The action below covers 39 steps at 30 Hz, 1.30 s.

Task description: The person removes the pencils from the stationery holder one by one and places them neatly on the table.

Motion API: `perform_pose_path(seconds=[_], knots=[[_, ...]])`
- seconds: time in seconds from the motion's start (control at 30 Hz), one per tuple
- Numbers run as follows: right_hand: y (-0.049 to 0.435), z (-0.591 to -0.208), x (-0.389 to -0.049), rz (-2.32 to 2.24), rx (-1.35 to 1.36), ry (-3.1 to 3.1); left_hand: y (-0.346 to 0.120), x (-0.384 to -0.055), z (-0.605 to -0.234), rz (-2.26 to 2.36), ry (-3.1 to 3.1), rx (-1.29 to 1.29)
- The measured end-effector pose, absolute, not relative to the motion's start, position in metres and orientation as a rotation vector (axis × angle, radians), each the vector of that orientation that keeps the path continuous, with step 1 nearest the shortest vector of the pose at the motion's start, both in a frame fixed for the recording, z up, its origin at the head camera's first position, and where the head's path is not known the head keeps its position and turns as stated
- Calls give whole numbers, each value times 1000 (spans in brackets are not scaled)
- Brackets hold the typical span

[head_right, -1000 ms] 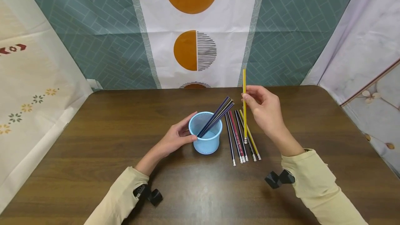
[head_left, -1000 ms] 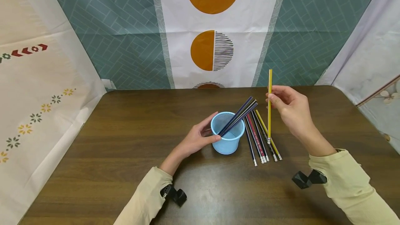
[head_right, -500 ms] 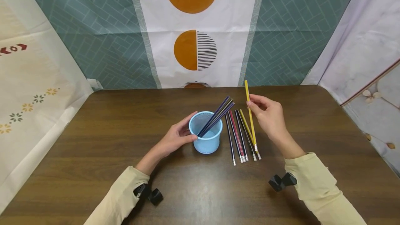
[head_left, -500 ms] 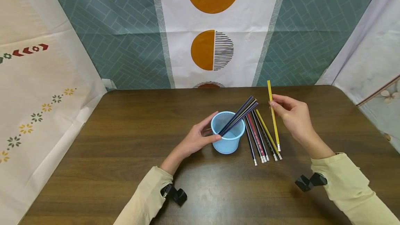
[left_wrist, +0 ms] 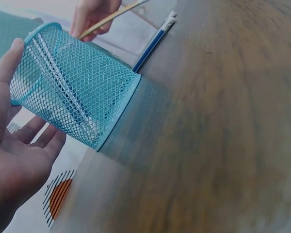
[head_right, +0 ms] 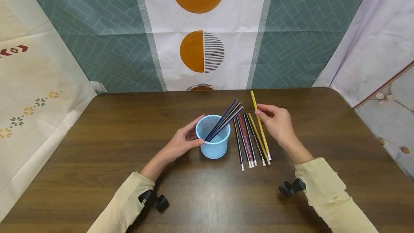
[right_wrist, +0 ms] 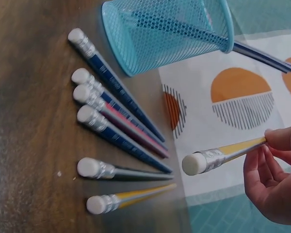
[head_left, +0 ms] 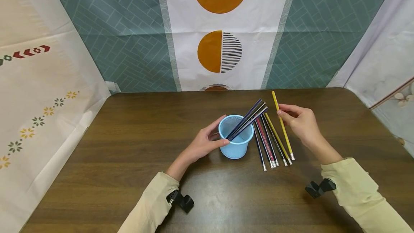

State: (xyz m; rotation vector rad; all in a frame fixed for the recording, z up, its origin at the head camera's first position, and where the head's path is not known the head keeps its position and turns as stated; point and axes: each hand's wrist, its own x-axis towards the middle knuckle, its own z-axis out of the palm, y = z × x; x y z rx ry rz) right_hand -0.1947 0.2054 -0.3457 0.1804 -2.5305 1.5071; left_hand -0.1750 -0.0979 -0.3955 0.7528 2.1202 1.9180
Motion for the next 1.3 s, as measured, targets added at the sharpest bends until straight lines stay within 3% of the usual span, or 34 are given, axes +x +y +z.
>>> perform_pose_path(seconds=[0.33,1.3], knots=[[213,-359,-202,1471,202,-2629,-96,-161,-368,1915,2111,753],[233,-386,-218,1548,20,-2798,-97,-160,-367,1906,2123,741]])
